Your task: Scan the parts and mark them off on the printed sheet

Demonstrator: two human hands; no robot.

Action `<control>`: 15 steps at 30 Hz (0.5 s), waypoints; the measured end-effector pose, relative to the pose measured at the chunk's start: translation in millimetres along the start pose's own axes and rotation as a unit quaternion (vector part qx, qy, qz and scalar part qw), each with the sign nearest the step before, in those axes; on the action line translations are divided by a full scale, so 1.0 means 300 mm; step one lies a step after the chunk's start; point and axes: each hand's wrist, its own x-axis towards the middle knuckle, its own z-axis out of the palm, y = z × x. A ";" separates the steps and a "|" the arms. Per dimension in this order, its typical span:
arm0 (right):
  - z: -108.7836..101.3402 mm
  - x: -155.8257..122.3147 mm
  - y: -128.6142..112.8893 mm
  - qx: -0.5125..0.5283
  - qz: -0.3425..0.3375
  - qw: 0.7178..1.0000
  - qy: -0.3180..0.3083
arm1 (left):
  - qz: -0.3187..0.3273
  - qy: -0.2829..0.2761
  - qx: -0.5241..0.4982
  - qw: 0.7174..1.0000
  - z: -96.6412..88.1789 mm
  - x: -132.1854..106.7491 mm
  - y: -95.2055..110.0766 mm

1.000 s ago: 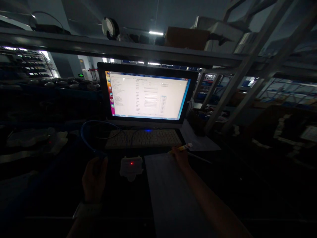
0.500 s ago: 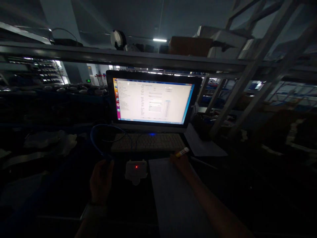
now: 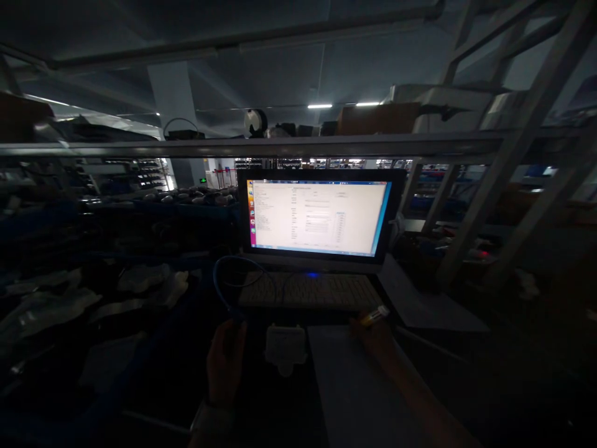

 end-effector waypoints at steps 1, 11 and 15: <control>0.000 -0.002 -0.004 -0.001 0.000 1.000 0.001 | 0.005 -0.002 0.000 1.000 0.000 0.001 0.000; -0.002 -0.004 -0.020 -0.014 0.029 0.999 -0.025 | -0.023 0.002 -0.012 1.000 0.003 -0.002 0.006; -0.001 -0.002 -0.021 -0.018 0.041 0.998 -0.032 | -0.029 0.012 -0.014 0.999 0.005 -0.002 0.003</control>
